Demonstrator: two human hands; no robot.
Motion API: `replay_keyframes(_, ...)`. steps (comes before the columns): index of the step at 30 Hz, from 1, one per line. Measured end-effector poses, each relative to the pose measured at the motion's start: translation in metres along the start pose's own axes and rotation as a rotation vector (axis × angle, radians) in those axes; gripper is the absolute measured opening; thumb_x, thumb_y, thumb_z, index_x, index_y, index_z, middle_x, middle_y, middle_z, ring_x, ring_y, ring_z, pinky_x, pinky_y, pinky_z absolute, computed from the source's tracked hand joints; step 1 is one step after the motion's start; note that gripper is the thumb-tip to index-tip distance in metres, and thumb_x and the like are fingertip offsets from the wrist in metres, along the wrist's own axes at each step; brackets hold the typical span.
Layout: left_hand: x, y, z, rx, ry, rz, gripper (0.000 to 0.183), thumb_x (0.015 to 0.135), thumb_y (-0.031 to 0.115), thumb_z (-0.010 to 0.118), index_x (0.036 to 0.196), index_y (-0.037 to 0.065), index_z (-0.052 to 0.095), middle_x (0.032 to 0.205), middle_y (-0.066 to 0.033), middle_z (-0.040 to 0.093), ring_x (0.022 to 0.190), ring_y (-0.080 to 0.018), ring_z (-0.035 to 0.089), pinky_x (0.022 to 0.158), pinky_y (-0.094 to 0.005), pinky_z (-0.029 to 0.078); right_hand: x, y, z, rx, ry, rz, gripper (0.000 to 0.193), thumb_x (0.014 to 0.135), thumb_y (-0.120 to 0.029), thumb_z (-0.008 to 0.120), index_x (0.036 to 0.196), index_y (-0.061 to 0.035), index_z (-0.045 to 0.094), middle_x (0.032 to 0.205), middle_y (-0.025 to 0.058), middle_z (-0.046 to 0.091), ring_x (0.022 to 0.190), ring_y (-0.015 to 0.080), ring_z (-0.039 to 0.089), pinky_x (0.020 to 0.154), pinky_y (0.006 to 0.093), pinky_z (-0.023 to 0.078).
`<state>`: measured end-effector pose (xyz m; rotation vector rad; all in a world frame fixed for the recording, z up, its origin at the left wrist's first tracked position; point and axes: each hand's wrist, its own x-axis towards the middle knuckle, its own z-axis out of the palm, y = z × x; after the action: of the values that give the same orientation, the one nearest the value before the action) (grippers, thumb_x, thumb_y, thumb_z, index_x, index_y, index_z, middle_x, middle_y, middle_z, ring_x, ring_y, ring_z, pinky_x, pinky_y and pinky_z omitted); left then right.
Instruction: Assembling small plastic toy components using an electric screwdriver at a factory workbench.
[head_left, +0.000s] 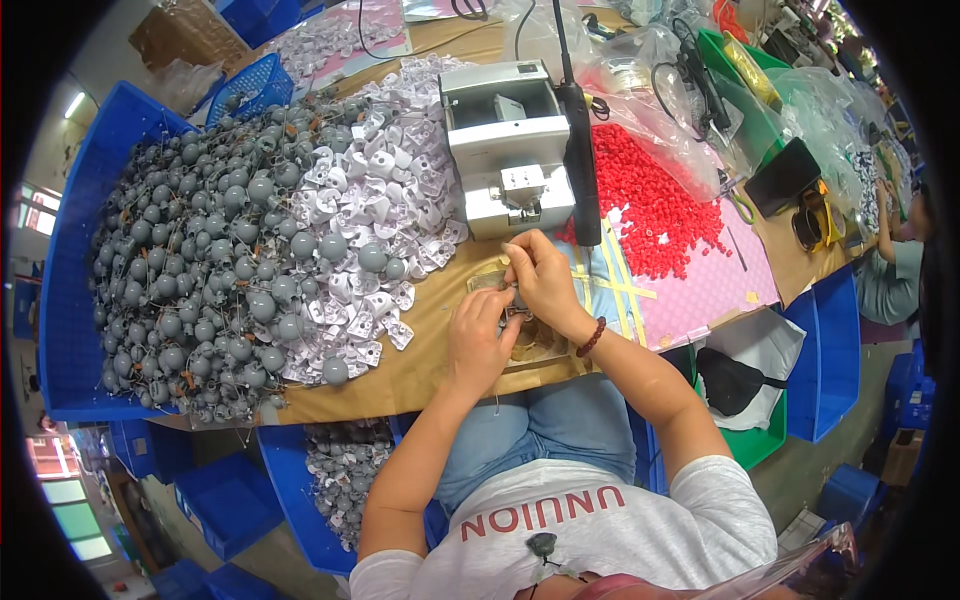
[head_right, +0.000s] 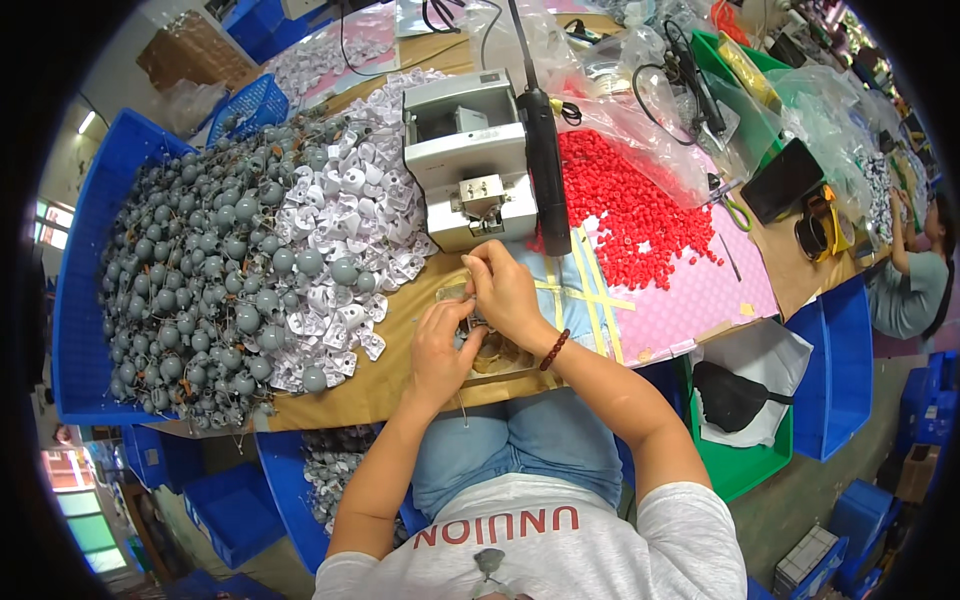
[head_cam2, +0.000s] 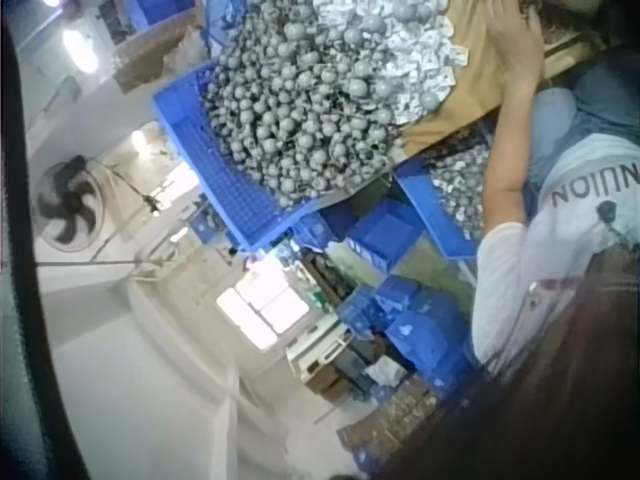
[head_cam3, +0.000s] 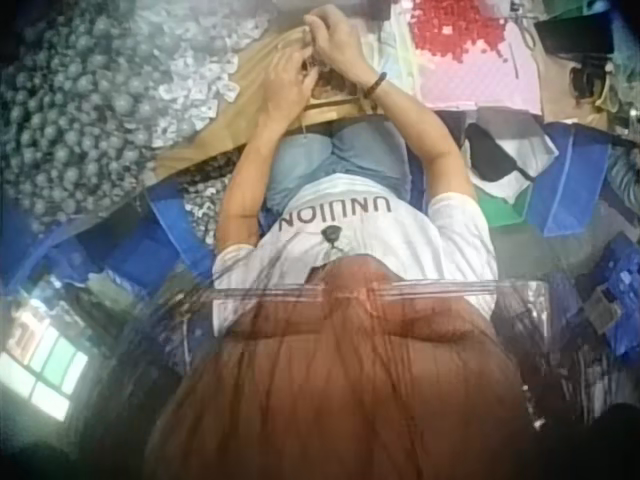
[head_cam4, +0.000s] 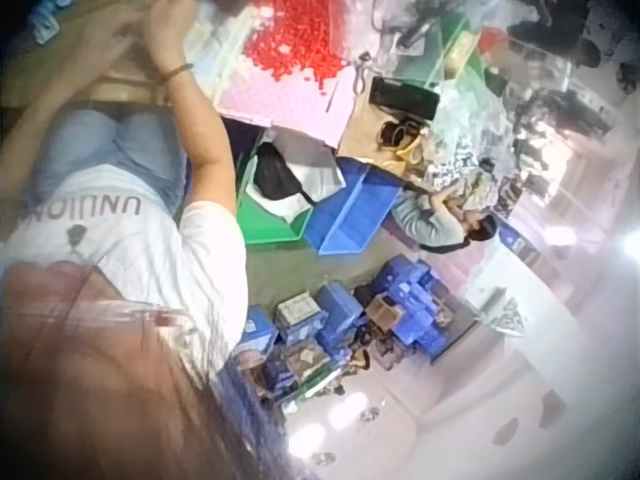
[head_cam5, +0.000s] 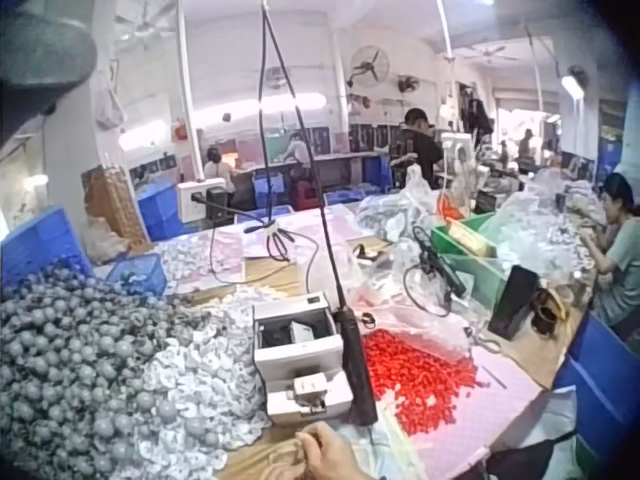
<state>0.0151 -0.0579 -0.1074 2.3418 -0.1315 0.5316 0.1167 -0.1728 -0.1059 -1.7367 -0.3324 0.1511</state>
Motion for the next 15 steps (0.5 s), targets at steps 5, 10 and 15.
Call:
replay_keyframes(5,0.0,0.0,0.0,-0.023,0.014,0.017,0.037,0.078,0.004,0.08,0.111,0.001,0.065,0.108,-0.0164,0.068,0.105,-0.0366,0.064,0.091,-0.0441,0.05,-0.001,0.0,0.0,0.078,0.002,0.027,0.015,0.104,-0.014,0.058,0.099,0.0002,0.058,0.069,0.0028,0.062,0.063,0.0079,0.059,0.058,0.0256,0.048)
replay_keyframes(10,-0.031,0.009,-0.032,-0.118,-0.034,-0.032,0.033,0.08,0.005,0.078,0.111,0.004,0.065,0.107,-0.0146,0.068,0.099,-0.0356,0.065,0.087,-0.0441,0.051,-0.019,-0.016,-0.026,0.319,-0.397,0.025,0.017,0.105,-0.013,0.055,0.102,0.0019,0.061,0.08,0.005,0.065,0.071,0.0093,0.061,0.066,0.0269,0.051)
replay_keyframes(15,-0.114,-0.005,-0.157,0.111,-0.746,-0.217,0.03,0.085,0.016,0.075,0.113,0.007,0.068,0.105,-0.0137,0.069,0.1,-0.0356,0.066,0.087,-0.0449,0.052,-0.005,-0.014,-0.115,-0.203,-0.29,-0.263,0.014,0.097,-0.014,0.066,0.1,-0.0013,0.07,0.089,0.0095,0.071,0.076,0.0213,0.069,0.071,0.0344,0.055)
